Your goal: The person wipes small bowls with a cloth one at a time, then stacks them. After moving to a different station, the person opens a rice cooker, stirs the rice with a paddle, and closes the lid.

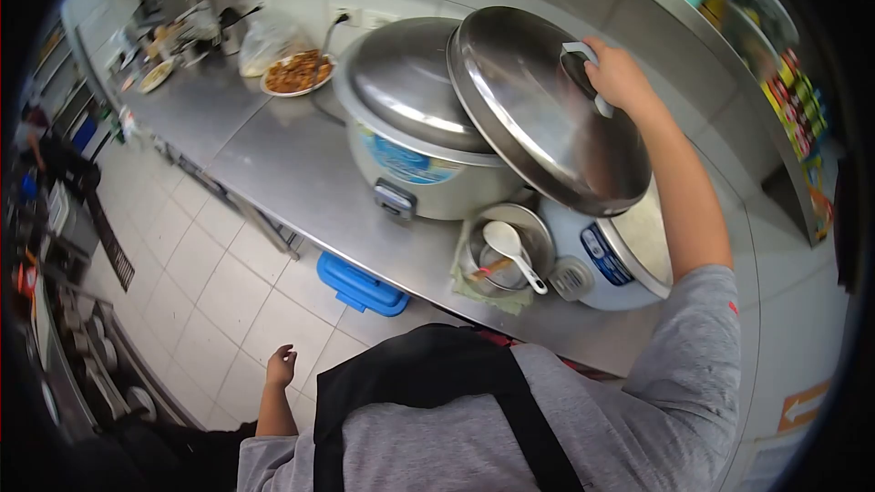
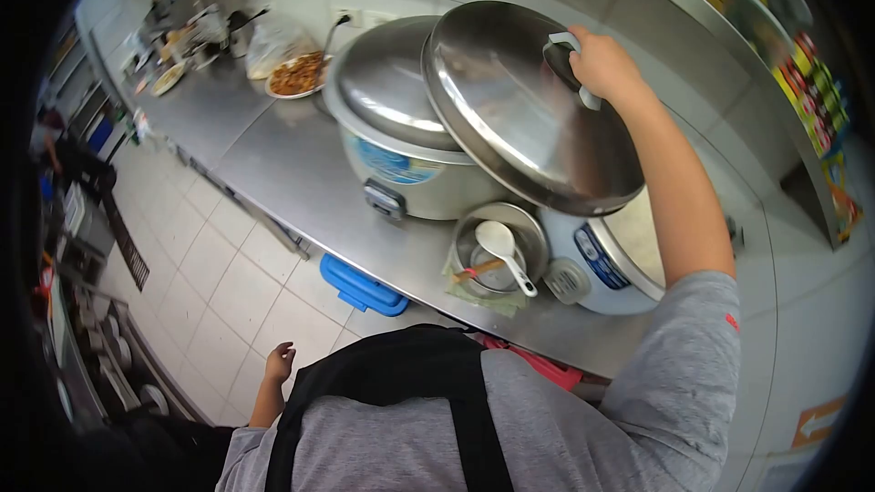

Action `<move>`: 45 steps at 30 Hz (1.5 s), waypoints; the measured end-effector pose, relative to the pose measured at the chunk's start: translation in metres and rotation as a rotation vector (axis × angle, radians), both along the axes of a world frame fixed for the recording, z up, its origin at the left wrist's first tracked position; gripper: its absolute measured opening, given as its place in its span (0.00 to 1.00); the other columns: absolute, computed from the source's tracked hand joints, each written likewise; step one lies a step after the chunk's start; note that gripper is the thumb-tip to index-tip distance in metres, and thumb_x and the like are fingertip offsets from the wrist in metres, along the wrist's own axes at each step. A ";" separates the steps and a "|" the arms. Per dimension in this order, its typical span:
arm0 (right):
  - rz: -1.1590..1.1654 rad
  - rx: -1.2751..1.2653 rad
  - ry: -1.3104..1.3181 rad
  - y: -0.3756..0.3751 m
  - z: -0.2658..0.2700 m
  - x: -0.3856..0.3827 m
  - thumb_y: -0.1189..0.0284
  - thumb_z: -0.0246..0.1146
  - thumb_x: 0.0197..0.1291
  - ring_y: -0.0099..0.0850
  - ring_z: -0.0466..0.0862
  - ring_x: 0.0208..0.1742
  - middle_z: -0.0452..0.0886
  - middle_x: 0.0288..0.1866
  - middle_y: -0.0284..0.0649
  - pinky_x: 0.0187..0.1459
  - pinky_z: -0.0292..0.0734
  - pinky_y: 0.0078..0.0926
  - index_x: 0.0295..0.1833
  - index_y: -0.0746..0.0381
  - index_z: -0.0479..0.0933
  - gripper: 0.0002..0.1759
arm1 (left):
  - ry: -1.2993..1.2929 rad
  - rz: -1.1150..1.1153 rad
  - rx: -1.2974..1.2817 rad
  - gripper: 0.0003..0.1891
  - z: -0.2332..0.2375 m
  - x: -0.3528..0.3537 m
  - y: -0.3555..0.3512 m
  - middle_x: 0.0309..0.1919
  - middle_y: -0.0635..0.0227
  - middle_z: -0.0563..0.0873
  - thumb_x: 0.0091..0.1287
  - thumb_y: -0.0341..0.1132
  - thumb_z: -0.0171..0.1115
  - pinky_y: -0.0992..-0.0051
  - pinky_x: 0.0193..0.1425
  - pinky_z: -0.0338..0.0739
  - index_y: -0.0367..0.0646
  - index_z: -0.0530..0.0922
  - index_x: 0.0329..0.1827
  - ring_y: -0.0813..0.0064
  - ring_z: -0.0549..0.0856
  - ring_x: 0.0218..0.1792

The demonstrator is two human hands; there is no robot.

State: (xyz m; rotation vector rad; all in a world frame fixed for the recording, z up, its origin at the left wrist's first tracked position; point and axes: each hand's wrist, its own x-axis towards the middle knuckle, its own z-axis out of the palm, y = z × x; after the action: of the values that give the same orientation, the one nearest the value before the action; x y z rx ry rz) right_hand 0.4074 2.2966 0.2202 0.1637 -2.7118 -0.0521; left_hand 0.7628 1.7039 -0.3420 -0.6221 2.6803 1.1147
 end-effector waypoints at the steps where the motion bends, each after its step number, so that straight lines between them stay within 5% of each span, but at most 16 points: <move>1: 0.039 0.008 -0.001 -0.017 -0.003 -0.021 0.68 0.57 0.64 0.53 0.82 0.53 0.83 0.50 0.55 0.54 0.77 0.47 0.68 0.57 0.69 0.26 | -0.001 0.039 0.008 0.19 0.007 0.009 0.008 0.47 0.52 0.87 0.68 0.42 0.63 0.62 0.52 0.81 0.43 0.80 0.58 0.55 0.87 0.48; 9: 0.003 0.167 -0.054 -0.056 -0.040 -0.132 0.67 0.54 0.65 0.50 0.80 0.60 0.80 0.59 0.54 0.61 0.73 0.48 0.67 0.58 0.71 0.25 | -0.443 0.123 -0.016 0.20 -0.023 0.185 0.010 0.46 0.52 0.88 0.67 0.45 0.62 0.63 0.55 0.80 0.41 0.82 0.56 0.56 0.87 0.50; 11: -0.079 0.226 -0.106 -0.046 -0.043 -0.140 0.65 0.54 0.67 0.50 0.78 0.62 0.79 0.61 0.54 0.62 0.72 0.47 0.67 0.60 0.71 0.25 | -0.558 0.257 0.007 0.19 -0.069 0.263 0.003 0.42 0.52 0.88 0.69 0.46 0.61 0.63 0.52 0.80 0.39 0.83 0.53 0.57 0.88 0.47; 15: -0.026 0.243 -0.080 -0.019 -0.036 -0.128 0.50 0.55 0.70 0.52 0.73 0.68 0.74 0.66 0.54 0.66 0.68 0.44 0.72 0.59 0.66 0.33 | -0.768 0.261 0.039 0.19 -0.071 0.316 -0.016 0.40 0.53 0.89 0.70 0.46 0.61 0.64 0.49 0.80 0.38 0.84 0.51 0.59 0.88 0.45; 17: 0.102 0.271 0.321 -0.039 -0.025 -0.055 0.53 0.58 0.69 0.48 0.82 0.58 0.82 0.56 0.55 0.58 0.75 0.40 0.65 0.60 0.74 0.28 | -0.789 0.184 0.065 0.19 -0.073 0.302 -0.024 0.39 0.53 0.89 0.70 0.45 0.60 0.64 0.49 0.80 0.38 0.84 0.50 0.59 0.88 0.44; 19: 0.164 -0.188 0.205 -0.054 -0.030 0.013 0.58 0.61 0.67 0.38 0.86 0.43 0.86 0.41 0.50 0.46 0.79 0.34 0.53 0.62 0.81 0.20 | -0.758 0.097 0.075 0.18 -0.077 0.274 -0.034 0.39 0.53 0.89 0.70 0.45 0.60 0.64 0.48 0.80 0.38 0.84 0.50 0.60 0.88 0.43; 21: 0.178 -0.095 -0.215 -0.080 -0.060 0.086 0.64 0.64 0.64 0.30 0.84 0.33 0.85 0.32 0.45 0.38 0.77 0.29 0.43 0.64 0.83 0.13 | -0.690 0.014 0.069 0.18 -0.082 0.235 -0.044 0.38 0.53 0.89 0.70 0.45 0.60 0.65 0.47 0.80 0.38 0.84 0.49 0.60 0.88 0.43; 23: 0.244 0.007 -0.481 -0.077 -0.130 0.119 0.66 0.65 0.60 0.44 0.85 0.36 0.85 0.33 0.50 0.42 0.78 0.39 0.39 0.64 0.83 0.11 | -0.590 -0.061 0.058 0.18 -0.077 0.179 -0.051 0.37 0.54 0.89 0.71 0.45 0.60 0.65 0.46 0.80 0.38 0.84 0.49 0.60 0.89 0.42; 24: 0.089 0.139 -0.738 -0.081 -0.158 0.122 0.63 0.66 0.60 0.50 0.85 0.41 0.85 0.37 0.52 0.45 0.79 0.43 0.41 0.64 0.83 0.14 | -0.532 -0.094 0.053 0.18 -0.072 0.146 -0.053 0.37 0.54 0.89 0.71 0.45 0.60 0.65 0.46 0.80 0.38 0.84 0.49 0.61 0.89 0.41; 27: -0.059 0.140 -0.890 -0.054 -0.233 0.129 0.61 0.67 0.59 0.50 0.85 0.45 0.85 0.42 0.52 0.49 0.79 0.46 0.46 0.67 0.81 0.19 | -0.325 -0.174 0.034 0.17 -0.033 0.044 -0.048 0.36 0.54 0.89 0.71 0.44 0.59 0.66 0.45 0.80 0.37 0.84 0.48 0.61 0.89 0.40; 29: 0.036 0.100 -0.915 -0.031 -0.264 0.133 0.66 0.62 0.62 0.49 0.86 0.44 0.85 0.42 0.52 0.44 0.81 0.44 0.45 0.68 0.82 0.16 | -0.174 -0.224 0.029 0.17 0.016 -0.026 -0.029 0.35 0.54 0.89 0.72 0.44 0.59 0.66 0.44 0.80 0.37 0.85 0.47 0.62 0.89 0.40; 30: 0.013 0.089 -0.911 -0.028 -0.257 0.141 0.66 0.62 0.62 0.49 0.86 0.44 0.85 0.42 0.52 0.44 0.81 0.44 0.45 0.68 0.82 0.16 | -0.104 -0.258 0.025 0.16 0.038 -0.057 -0.014 0.32 0.57 0.89 0.73 0.43 0.58 0.68 0.42 0.79 0.37 0.85 0.47 0.65 0.88 0.36; 32: 0.026 0.037 -0.500 -0.028 -0.234 0.165 0.73 0.58 0.63 0.46 0.87 0.41 0.85 0.40 0.49 0.39 0.82 0.41 0.51 0.66 0.79 0.13 | 0.013 -0.296 0.061 0.15 0.080 -0.111 0.020 0.28 0.61 0.87 0.74 0.40 0.56 0.72 0.39 0.78 0.37 0.85 0.47 0.72 0.86 0.31; 34: -0.002 0.111 -0.456 -0.024 -0.220 0.183 0.73 0.58 0.62 0.43 0.87 0.41 0.85 0.41 0.47 0.39 0.82 0.39 0.55 0.63 0.78 0.16 | 0.104 -0.289 0.202 0.13 0.113 -0.147 0.066 0.28 0.68 0.85 0.75 0.37 0.56 0.79 0.38 0.75 0.37 0.84 0.47 0.81 0.80 0.29; 41: 0.135 0.088 -0.095 0.049 -0.136 0.222 0.72 0.56 0.63 0.37 0.86 0.39 0.84 0.40 0.38 0.36 0.81 0.34 0.53 0.58 0.79 0.14 | 0.374 -0.388 0.468 0.10 0.217 -0.165 0.241 0.33 0.73 0.82 0.75 0.31 0.56 0.80 0.44 0.74 0.37 0.81 0.51 0.83 0.78 0.34; 45: -0.086 -0.076 -0.075 0.159 -0.080 0.191 0.61 0.56 0.70 0.45 0.84 0.41 0.84 0.43 0.43 0.43 0.77 0.42 0.52 0.58 0.79 0.14 | 0.588 -0.370 0.409 0.07 0.253 -0.151 0.305 0.36 0.70 0.80 0.71 0.25 0.59 0.82 0.42 0.72 0.36 0.81 0.48 0.82 0.77 0.33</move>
State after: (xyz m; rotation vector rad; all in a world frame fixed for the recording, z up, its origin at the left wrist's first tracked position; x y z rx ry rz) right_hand 0.5988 2.4560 0.1401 0.0273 -2.7896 0.0332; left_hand 0.6115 2.0089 -0.0889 0.3087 2.6803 1.8645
